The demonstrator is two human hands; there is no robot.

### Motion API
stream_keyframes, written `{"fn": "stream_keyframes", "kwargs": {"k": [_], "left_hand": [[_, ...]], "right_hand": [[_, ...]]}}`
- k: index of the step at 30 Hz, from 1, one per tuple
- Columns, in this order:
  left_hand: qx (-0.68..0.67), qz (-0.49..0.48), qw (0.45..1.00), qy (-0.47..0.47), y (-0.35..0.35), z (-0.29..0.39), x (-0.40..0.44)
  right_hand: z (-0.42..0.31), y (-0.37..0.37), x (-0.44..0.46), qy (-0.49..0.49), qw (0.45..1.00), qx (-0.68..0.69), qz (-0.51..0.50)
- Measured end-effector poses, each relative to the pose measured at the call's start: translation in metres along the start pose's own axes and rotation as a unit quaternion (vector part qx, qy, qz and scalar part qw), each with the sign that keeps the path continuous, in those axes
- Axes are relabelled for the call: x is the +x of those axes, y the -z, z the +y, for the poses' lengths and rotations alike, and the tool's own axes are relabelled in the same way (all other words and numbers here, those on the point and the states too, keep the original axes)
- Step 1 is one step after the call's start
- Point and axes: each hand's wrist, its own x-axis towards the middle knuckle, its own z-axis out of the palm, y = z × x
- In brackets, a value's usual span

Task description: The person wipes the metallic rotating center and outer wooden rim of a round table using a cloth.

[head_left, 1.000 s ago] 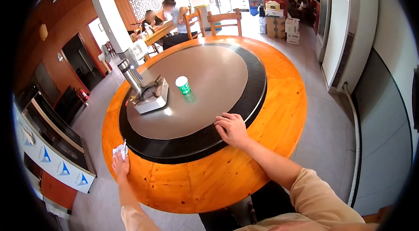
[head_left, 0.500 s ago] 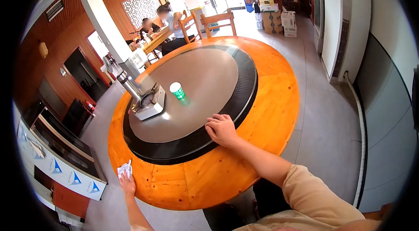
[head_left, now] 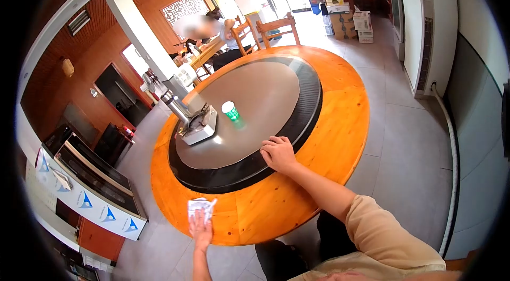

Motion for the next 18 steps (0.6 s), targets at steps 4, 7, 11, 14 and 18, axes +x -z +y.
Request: {"fn": "stream_keyframes", "kwargs": {"k": [4,7,11,14,18], "left_hand": [[-0.030,-0.012,0.995,-0.098,0.011,0.088,-0.040],[-0.129,-0.042,0.980,-0.143,0.022,0.130,-0.050],[-0.096,-0.012,0.984,-0.151,0.028,0.165,-0.043],[-0.024,-0.027,0.986,-0.162,0.022,0.177,-0.035],[-0.047,-0.026,0.990,-0.131,0.016,0.146,-0.018]], "right_hand": [[0.002,-0.004,-0.001,0.016,1.000,0.006,0.020],[0.003,-0.004,0.000,0.018,1.000,-0.001,0.020],[0.007,-0.008,-0.001,0.026,1.000,-0.003,0.011],[0.006,-0.006,0.000,0.022,1.000,-0.002,0.002],[0.004,-0.002,0.001,0.024,1.000,-0.010,-0.007]]}}
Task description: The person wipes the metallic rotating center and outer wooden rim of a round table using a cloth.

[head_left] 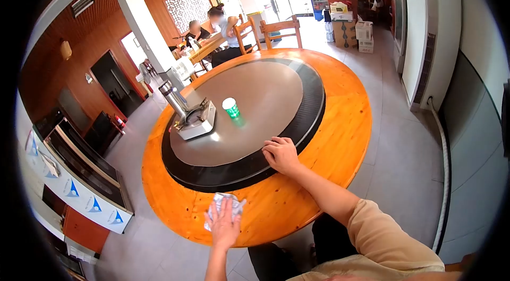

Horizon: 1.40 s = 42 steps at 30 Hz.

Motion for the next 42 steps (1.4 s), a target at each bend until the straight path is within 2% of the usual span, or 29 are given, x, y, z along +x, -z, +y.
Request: {"fn": "stream_keyframes", "kwargs": {"k": [2,6,12,18,23,25,28,33,38,41,42], "left_hand": [[0.016,0.024,0.999,0.021,0.005,-0.025,0.004],[0.052,0.005,0.996,0.078,0.015,-0.096,0.028],[0.100,0.014,0.969,0.225,0.035,-0.190,0.071],[0.108,-0.010,0.919,0.378,0.073,-0.220,0.084],[0.124,0.015,0.925,0.360,0.055,-0.305,0.077],[0.125,0.034,0.927,0.351,0.053,-0.306,0.073],[0.035,0.076,0.928,0.364,0.056,-0.290,0.059],[0.026,0.137,0.934,0.328,0.013,-0.343,0.035],[-0.056,0.179,0.939,0.289,0.001,-0.299,-0.003],[-0.248,0.278,0.904,0.210,-0.026,-0.264,-0.029],[-0.289,0.309,0.880,0.217,-0.030,-0.229,-0.037]], "right_hand": [[-0.002,0.002,0.002,0.002,1.000,0.003,-0.006],[-0.003,0.002,0.002,0.005,1.000,-0.004,-0.006],[0.000,-0.002,0.002,0.006,1.000,-0.011,-0.015],[-0.001,0.001,0.002,-0.001,1.000,-0.009,-0.017],[-0.001,0.000,0.003,-0.003,1.000,-0.002,-0.012],[-0.001,0.000,0.003,-0.006,1.000,0.003,-0.011],[-0.002,0.003,0.003,-0.014,1.000,0.008,-0.006],[-0.007,0.007,0.005,-0.019,1.000,0.013,-0.006],[-0.003,0.002,0.001,-0.022,1.000,0.007,-0.003],[-0.002,0.001,0.001,-0.018,1.000,0.006,0.006],[-0.003,0.002,0.001,-0.018,1.000,0.007,0.007]]}}
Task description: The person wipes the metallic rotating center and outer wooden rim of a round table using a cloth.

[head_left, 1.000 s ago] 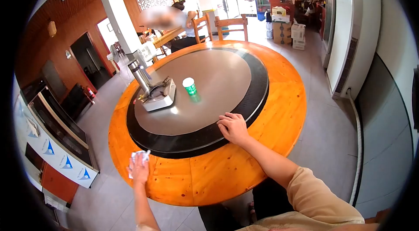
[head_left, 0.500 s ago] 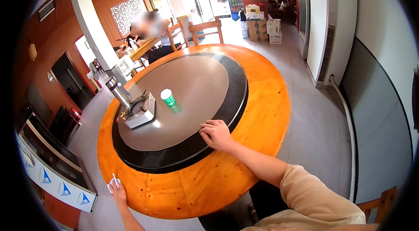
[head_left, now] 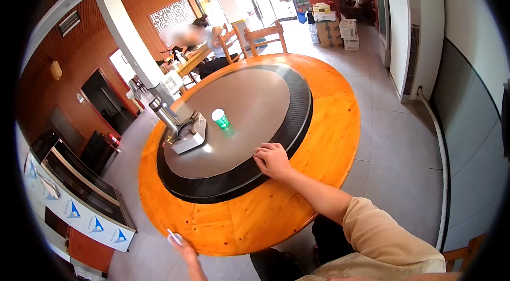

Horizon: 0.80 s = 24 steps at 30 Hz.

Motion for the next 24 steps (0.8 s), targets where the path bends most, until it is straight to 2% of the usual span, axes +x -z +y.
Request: {"fn": "stream_keyframes", "kwargs": {"k": [3,5,7,8,9,11,14,16,19,22,24], "left_hand": [[-0.100,0.053,0.994,0.006,-0.035,0.067,-0.083],[-0.011,0.090,0.994,-0.058,-0.063,0.067,-0.130],[0.038,0.085,0.996,-0.004,-0.087,0.128,-0.178],[0.223,0.018,0.971,0.084,-0.088,0.175,-0.197],[0.397,-0.051,0.901,0.168,-0.088,0.208,-0.212],[0.390,-0.012,0.917,0.087,-0.101,0.199,-0.232],[0.309,-0.006,0.951,0.015,-0.097,0.207,-0.234],[0.144,0.037,0.986,-0.078,-0.103,0.169,-0.220],[0.328,-0.031,0.944,-0.037,-0.082,0.174,-0.199],[0.262,-0.054,0.952,-0.148,-0.062,0.139,-0.162],[0.289,-0.097,0.944,-0.127,-0.051,0.139,-0.136]], "right_hand": [[0.000,-0.001,-0.001,0.005,1.000,0.001,0.009],[0.001,-0.002,-0.002,0.010,1.000,0.000,0.014],[0.001,-0.002,-0.001,0.013,1.000,-0.001,0.018],[0.001,-0.002,-0.002,0.012,1.000,-0.001,0.013],[0.000,0.000,-0.002,0.012,1.000,-0.002,0.009],[0.001,0.000,-0.003,0.012,1.000,-0.001,0.008],[0.004,-0.003,-0.004,0.015,1.000,0.007,0.012],[0.004,-0.002,-0.004,0.015,1.000,0.008,0.010],[0.004,-0.001,-0.004,0.013,1.000,0.009,0.003],[0.003,0.000,-0.004,0.011,1.000,0.003,-0.009],[0.004,0.000,-0.003,0.011,1.000,0.001,-0.018]]}}
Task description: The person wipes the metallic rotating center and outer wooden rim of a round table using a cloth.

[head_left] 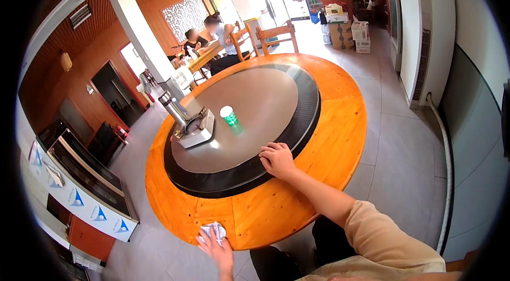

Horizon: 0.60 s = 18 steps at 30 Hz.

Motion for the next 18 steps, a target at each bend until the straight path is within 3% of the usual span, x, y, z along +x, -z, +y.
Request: {"fn": "stream_keyframes", "kwargs": {"k": [3,9,18], "left_hand": [[0.023,-0.065,0.997,-0.018,0.016,-0.030,0.038],[0.085,-0.079,0.993,0.000,0.006,-0.090,0.125],[0.158,-0.101,0.968,0.168,-0.013,-0.131,0.230]], "right_hand": [[0.000,0.000,-0.001,-0.001,1.000,-0.003,-0.008],[-0.001,0.001,0.000,0.001,0.999,-0.018,-0.026],[-0.004,0.002,0.003,0.005,0.999,-0.021,-0.025]]}}
